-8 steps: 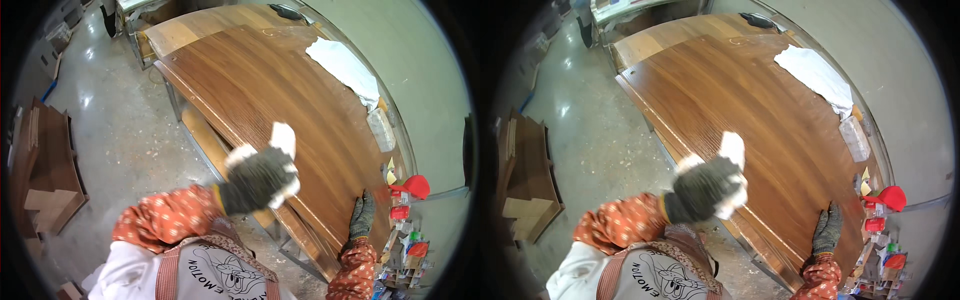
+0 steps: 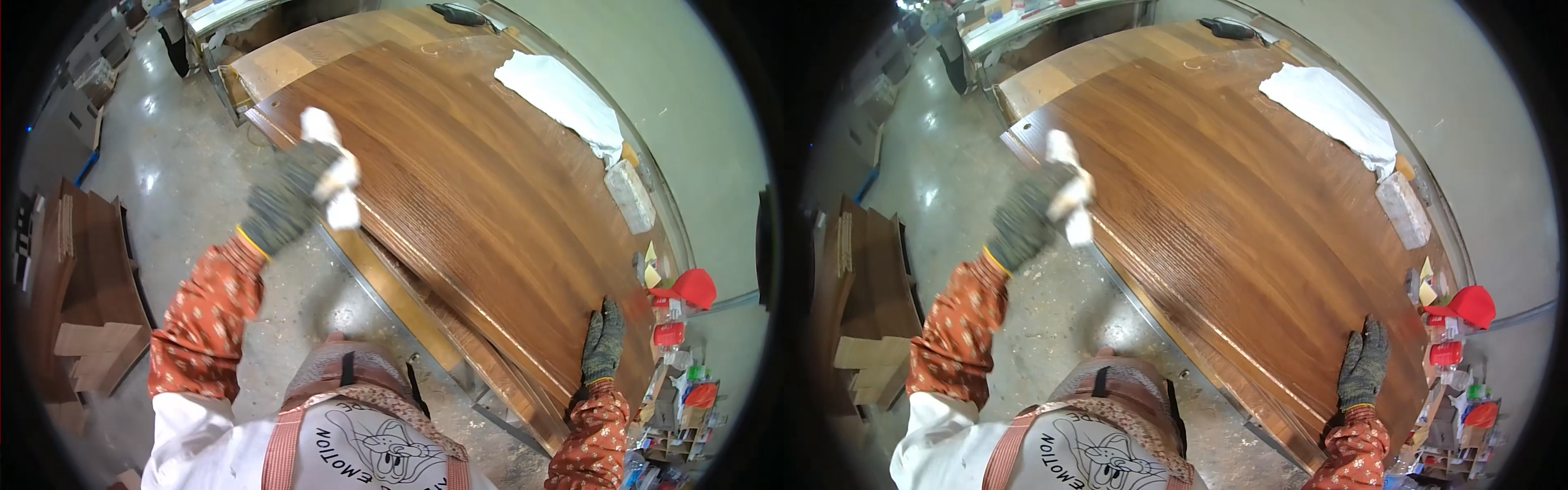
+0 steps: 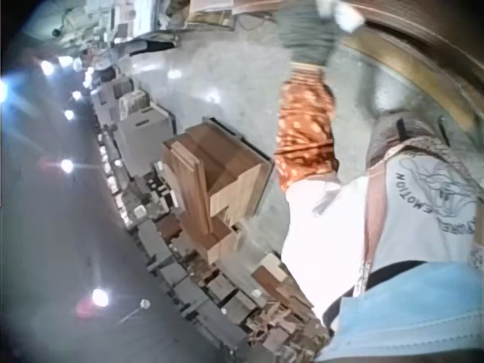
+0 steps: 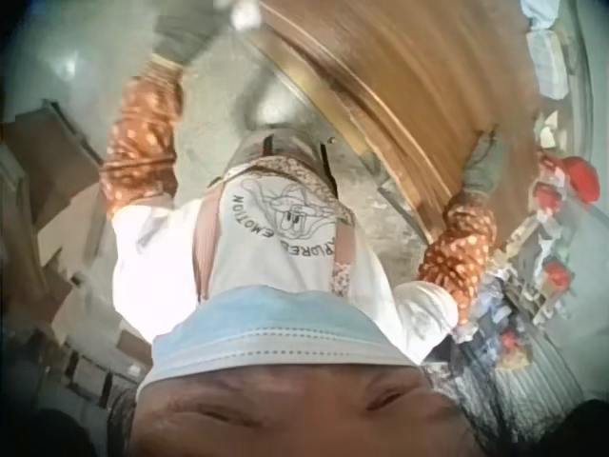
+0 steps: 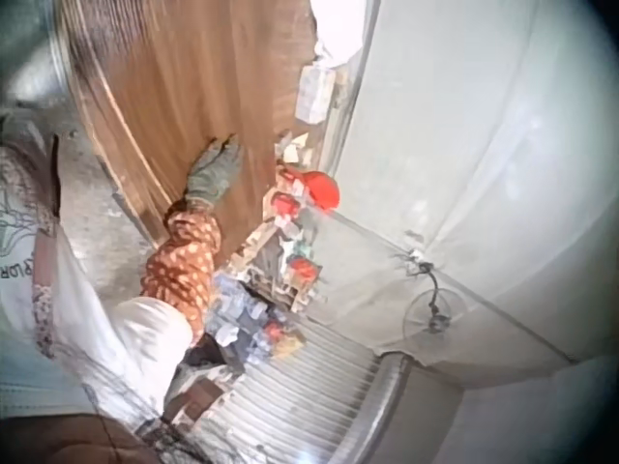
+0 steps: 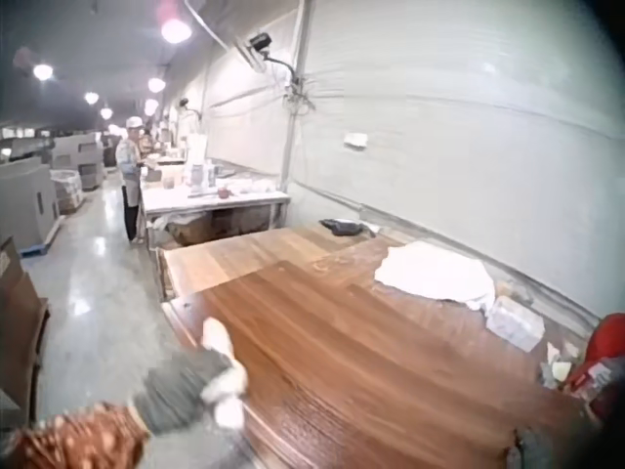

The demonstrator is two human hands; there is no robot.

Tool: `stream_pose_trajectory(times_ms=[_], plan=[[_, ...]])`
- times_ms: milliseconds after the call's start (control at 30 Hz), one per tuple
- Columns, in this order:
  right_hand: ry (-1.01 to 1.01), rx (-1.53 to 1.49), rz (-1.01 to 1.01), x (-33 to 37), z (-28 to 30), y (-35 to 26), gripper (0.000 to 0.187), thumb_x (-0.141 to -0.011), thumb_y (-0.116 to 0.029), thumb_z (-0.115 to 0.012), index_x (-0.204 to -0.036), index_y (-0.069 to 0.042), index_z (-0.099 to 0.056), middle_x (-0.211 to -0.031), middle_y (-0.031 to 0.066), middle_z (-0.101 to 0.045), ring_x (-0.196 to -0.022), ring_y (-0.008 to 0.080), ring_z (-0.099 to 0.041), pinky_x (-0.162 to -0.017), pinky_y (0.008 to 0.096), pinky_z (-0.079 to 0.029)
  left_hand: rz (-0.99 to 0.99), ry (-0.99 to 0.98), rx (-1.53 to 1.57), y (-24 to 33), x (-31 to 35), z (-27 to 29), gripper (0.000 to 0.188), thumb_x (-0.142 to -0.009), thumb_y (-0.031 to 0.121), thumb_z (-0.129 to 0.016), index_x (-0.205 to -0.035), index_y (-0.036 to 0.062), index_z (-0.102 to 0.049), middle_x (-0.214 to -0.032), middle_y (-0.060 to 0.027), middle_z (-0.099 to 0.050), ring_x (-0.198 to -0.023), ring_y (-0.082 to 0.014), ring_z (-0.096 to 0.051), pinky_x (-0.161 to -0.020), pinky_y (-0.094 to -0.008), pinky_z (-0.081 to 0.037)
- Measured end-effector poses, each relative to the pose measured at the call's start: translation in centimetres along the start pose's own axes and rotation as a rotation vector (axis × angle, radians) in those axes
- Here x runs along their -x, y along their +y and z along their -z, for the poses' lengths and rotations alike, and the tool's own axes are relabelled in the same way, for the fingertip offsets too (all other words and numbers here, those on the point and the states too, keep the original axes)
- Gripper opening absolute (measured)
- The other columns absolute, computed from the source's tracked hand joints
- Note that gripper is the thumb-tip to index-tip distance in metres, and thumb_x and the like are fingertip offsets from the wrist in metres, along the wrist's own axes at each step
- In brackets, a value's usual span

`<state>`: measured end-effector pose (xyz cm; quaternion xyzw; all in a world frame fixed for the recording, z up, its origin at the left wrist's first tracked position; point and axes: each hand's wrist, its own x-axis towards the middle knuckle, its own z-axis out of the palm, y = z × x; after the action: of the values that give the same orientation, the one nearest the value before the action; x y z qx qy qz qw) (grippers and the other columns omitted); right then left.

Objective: The person applies finish to wooden boards using a sponge and wipes down the surfaces with a cloth.

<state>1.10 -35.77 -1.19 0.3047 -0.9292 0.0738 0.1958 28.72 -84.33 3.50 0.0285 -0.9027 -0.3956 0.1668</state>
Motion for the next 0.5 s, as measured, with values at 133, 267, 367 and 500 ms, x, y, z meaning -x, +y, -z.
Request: stream_pose_trajectory(times_ms=[133,267,367,500], plan=[[0.023,-0.021,0.018,-0.4,0.4,-1.2,0.039,-0.092,-0.020,-0.053,-0.127,-0.004,-0.051,-0.125,0.0215,-0.052,-0.118,0.0366,-0.048,-0.103,0.0431,-0.034,-0.136,0.375,-0.242,-1.4,2.1,-4.0,0.027,-0.086,0.013,-0.057,-0.110,0.0001,-0.056,-0.110,-0.0175,-0.059,-0.105,-0.0304,-0.056,-0.094,-0.0391,-0.043],[0.041,-0.041,0.035,-0.6,-0.4,-1.1,0.039,-0.091,-0.020,-0.053,-0.127,-0.004,-0.051,-0.126,0.0214,-0.052,-0.119,0.0364,-0.047,-0.103,0.0429,-0.034,-0.256,0.176,-0.307,7.0,1.1,-12.5,0.039,-0.078,0.006,-0.060,-0.116,0.0047,-0.055,-0.121,-0.0179,-0.053,-0.116,-0.0336,-0.051,-0.101,-0.0430,-0.039],[0.006,0.015,0.024,-0.5,-0.3,-0.1,0.036,-0.094,-0.019,-0.051,-0.126,-0.004,-0.052,-0.127,0.0190,-0.052,-0.120,0.0328,-0.047,-0.104,0.0397,-0.034,-0.331,0.281,-0.285,1.5,1.5,-12.5,0.040,-0.075,0.012,-0.067,-0.113,0.0087,-0.058,-0.119,-0.0175,-0.055,-0.116,-0.0341,-0.051,-0.101,-0.0418,-0.040],[0.021,-0.027,0.016,0.1,-0.2,-0.3,0.039,-0.091,-0.020,-0.054,-0.127,-0.004,-0.052,-0.126,0.0214,-0.052,-0.118,0.0361,-0.047,-0.103,0.0428,-0.034,-0.133,0.456,-0.110,-6.0,1.9,0.5,0.025,-0.084,0.011,-0.056,-0.107,0.0017,-0.057,-0.101,-0.0123,-0.062,-0.095,-0.0275,-0.059,-0.089,-0.0382,-0.045]])
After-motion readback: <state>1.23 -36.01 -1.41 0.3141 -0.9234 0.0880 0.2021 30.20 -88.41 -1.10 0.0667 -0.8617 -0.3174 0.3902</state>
